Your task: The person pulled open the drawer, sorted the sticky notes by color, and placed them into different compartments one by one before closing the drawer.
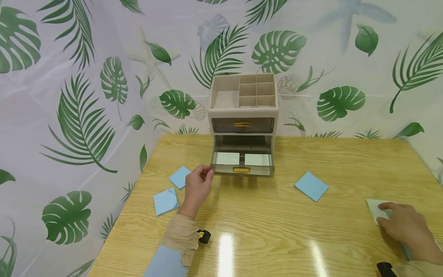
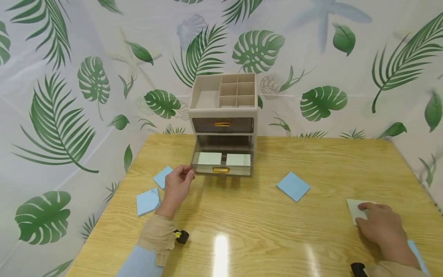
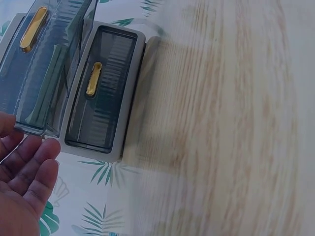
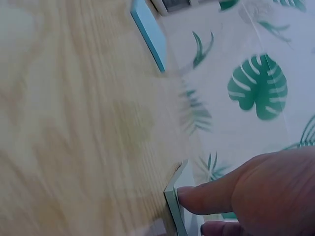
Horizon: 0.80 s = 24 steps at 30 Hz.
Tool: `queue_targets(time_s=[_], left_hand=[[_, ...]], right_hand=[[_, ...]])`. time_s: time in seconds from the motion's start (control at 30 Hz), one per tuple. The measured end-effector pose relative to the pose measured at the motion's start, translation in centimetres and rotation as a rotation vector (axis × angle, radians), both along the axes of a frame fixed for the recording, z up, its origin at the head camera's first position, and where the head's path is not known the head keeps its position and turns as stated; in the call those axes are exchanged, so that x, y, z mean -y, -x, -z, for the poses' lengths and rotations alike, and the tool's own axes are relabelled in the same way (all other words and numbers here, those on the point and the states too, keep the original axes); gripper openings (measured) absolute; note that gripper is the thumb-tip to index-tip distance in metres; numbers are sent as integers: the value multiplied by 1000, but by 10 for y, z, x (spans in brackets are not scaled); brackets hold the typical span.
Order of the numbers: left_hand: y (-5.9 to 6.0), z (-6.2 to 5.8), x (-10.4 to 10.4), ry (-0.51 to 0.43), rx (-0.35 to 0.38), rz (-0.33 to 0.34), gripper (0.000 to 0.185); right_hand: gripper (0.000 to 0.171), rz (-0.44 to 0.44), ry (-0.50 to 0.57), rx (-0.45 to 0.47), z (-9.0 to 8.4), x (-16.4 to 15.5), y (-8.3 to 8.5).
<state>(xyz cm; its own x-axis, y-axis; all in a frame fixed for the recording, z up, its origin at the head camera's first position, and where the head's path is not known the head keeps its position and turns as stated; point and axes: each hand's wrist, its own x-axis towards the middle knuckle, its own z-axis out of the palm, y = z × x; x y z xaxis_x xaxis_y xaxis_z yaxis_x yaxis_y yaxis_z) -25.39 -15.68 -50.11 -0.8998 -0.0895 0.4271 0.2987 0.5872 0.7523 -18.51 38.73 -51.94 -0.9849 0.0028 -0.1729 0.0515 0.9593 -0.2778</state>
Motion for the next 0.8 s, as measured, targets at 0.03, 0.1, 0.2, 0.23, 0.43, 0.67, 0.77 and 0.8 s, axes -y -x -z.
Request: queue_targets(time_s=[0.03, 0.1, 0.2, 0.23, 0.43, 0.67, 0.77, 0.8], left_hand=[[0, 0, 0, -2, 0, 1, 13], [0, 0, 0, -7, 2, 1, 13], [0, 0, 0, -15, 2, 2, 13], [0, 0, 0, -17, -1, 4, 13], [0, 0, -1, -30, -5, 12, 13], [0, 0, -1, -41, 16, 15, 14], [0, 1, -1, -41, 26, 10, 14], [0, 2, -1, -41, 29, 8, 14]], right_hand=[[49, -20, 12, -5, 0, 6, 0], [46, -50, 38, -13, -1, 20, 0], [43, -90, 80, -33, -2, 42, -1], [42, -106, 92, -41, -2, 50, -2], [37, -191, 161, -106, -2, 94, -6], [36, -326, 211, -187, -3, 142, -12], [34, -374, 226, -192, -4, 161, -13], [34, -387, 231, -188, -5, 166, -13]])
